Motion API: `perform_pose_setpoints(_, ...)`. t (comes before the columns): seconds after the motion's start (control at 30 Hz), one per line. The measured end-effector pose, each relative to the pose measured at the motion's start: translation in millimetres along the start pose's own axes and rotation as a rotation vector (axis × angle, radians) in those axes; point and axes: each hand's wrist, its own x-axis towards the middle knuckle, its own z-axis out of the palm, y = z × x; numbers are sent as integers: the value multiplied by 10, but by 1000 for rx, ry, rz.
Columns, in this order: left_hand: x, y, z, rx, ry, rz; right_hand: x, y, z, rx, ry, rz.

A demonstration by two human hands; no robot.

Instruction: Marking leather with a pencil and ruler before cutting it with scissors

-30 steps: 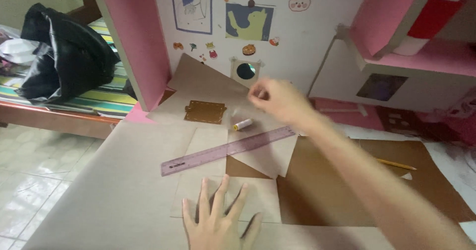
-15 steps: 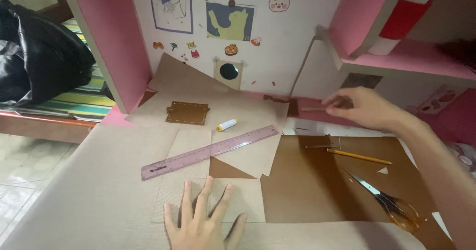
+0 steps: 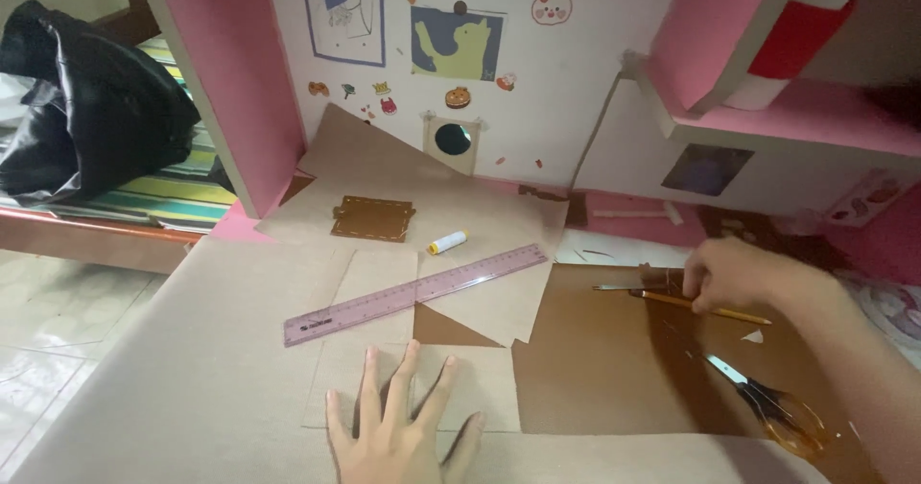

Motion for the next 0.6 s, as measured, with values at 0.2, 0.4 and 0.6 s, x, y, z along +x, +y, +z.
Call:
perform_pose_setpoints(0.2,2,-10,-13,-25,-42,-5,-223,-228,-26,-142,-2,58)
perform_pose_setpoints(0.4,0,-16,-53,-96,-111,-11,-285,-300,-198,-307,177,1)
perform_pose_setpoints(0.6,11,7,-82,-103,-129,-38,-805,-845,-445,57,769,-566)
